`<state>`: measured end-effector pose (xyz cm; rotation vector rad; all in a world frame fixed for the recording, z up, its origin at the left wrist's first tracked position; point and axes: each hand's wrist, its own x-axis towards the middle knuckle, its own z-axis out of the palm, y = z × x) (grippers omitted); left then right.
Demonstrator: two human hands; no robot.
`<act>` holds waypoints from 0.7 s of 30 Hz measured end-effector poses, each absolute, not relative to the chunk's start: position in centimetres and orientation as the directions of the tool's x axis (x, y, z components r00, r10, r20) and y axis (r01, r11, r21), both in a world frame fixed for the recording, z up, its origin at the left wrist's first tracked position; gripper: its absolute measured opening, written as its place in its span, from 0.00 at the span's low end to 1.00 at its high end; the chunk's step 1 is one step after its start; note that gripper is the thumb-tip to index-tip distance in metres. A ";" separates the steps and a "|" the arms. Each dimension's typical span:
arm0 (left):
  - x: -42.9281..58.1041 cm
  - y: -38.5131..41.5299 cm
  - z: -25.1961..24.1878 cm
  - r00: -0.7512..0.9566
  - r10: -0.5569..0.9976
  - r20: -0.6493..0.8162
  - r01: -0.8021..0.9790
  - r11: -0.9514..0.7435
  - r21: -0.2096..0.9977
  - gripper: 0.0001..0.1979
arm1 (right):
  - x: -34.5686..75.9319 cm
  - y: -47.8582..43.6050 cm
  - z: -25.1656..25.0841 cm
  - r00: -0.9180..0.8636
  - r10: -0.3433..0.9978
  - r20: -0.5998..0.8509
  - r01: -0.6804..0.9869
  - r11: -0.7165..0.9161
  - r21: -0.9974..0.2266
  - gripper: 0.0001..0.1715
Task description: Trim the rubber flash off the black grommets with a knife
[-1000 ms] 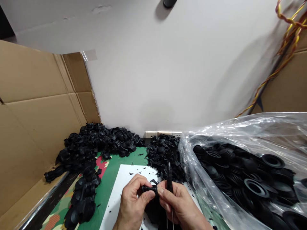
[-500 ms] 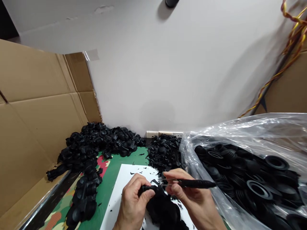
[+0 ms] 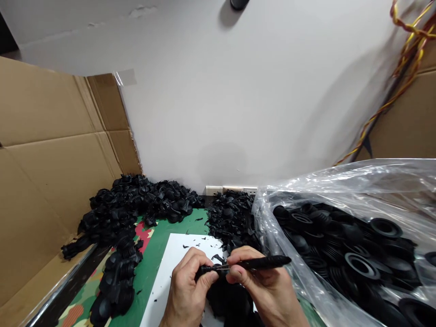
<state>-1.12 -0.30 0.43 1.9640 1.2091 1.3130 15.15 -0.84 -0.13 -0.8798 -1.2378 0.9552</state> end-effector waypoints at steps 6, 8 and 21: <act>-1.2 -0.2 0.3 0.162 0.844 0.511 0.422 -0.527 0.737 0.04 | 15.0 -0.7 -0.2 0.046 0.936 0.349 -0.127 0.352 -0.927 0.15; -1.2 -0.3 0.2 0.171 0.838 0.518 0.416 -0.538 0.733 0.04 | 14.9 -0.9 -0.2 0.048 0.914 0.403 -0.089 0.405 -0.910 0.14; -1.0 -0.4 0.4 0.109 0.902 0.417 0.307 -0.430 0.849 0.03 | 16.9 0.7 -0.8 0.263 0.841 0.473 0.191 0.435 -0.880 0.10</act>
